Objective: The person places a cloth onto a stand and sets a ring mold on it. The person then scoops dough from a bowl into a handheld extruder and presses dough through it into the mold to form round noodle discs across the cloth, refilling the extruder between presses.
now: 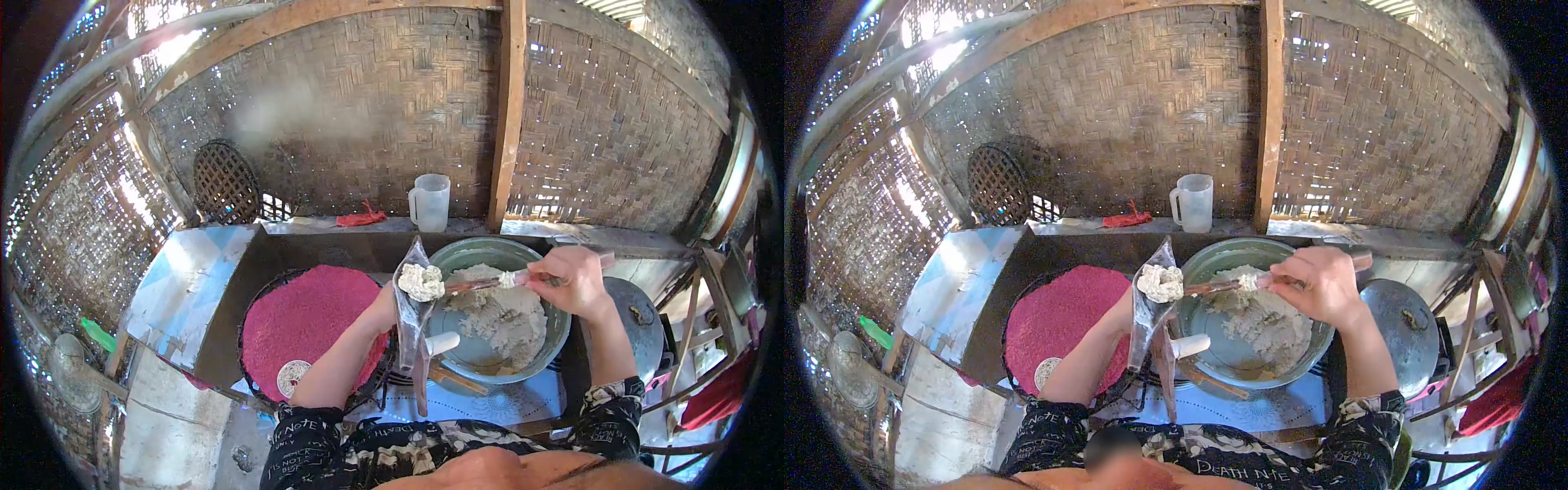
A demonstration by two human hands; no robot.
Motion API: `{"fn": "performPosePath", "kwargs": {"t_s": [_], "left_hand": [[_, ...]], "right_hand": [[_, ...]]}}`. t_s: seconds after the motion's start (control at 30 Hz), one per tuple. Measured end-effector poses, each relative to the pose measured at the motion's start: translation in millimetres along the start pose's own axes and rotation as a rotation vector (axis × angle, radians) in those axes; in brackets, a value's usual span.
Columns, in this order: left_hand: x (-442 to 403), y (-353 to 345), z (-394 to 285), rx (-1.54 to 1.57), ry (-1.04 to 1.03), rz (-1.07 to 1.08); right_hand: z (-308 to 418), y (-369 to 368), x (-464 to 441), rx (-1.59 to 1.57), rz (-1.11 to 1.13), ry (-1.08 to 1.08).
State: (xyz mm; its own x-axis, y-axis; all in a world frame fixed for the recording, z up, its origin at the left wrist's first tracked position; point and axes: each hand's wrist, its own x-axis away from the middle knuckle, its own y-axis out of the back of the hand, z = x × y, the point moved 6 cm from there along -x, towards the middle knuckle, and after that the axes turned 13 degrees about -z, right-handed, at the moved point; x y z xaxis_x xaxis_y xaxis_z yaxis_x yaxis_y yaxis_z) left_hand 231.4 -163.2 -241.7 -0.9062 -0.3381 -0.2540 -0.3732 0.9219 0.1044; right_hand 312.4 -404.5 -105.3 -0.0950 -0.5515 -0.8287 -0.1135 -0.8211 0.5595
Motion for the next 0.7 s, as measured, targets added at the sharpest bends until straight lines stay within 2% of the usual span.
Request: {"fn": "performPosePath", "kwargs": {"t_s": [0.1, 0.13, 0.23, 0.27, 0.37, 0.43, 0.53, 0.57, 0.63, 0.67, 0.7], "left_hand": [[-6, -12, 14, -0.202, -0.214, -0.034], [0, -20, -4, -0.354, -0.185, 0.001], [0, -35, -3, -0.687, -0.178, 0.121], [2, -39, -10, -0.704, -0.145, 0.144], [1, -41, -2, -0.446, -0.111, 0.083], [-2, -32, 9, -0.424, -0.073, 0.066], [-7, -9, 13, -0.345, -0.133, 0.007], [-9, -4, 18, -0.278, -0.034, -0.011], [-10, 0, 30, -0.138, 0.163, -0.039], [-9, -3, 21, -0.258, -0.094, -0.024], [-8, -6, 22, -0.288, -0.109, -0.026]], "right_hand": [[14, 7, -21, 0.068, 0.024, 0.134], [21, 7, -27, 0.077, 0.040, 0.183], [41, -9, -34, 0.120, 0.156, 0.308], [48, -19, -33, 0.142, 0.195, 0.351], [56, -35, -27, 0.142, 0.183, 0.428], [51, -27, -30, 0.138, 0.152, 0.436], [31, 24, -44, 0.182, 0.007, 0.274], [25, 37, -47, 0.158, -0.052, 0.200], [30, 34, -43, 0.116, -0.005, 0.218], [32, 32, -41, 0.097, 0.017, 0.222], [30, 30, -41, 0.095, 0.024, 0.219]]}}
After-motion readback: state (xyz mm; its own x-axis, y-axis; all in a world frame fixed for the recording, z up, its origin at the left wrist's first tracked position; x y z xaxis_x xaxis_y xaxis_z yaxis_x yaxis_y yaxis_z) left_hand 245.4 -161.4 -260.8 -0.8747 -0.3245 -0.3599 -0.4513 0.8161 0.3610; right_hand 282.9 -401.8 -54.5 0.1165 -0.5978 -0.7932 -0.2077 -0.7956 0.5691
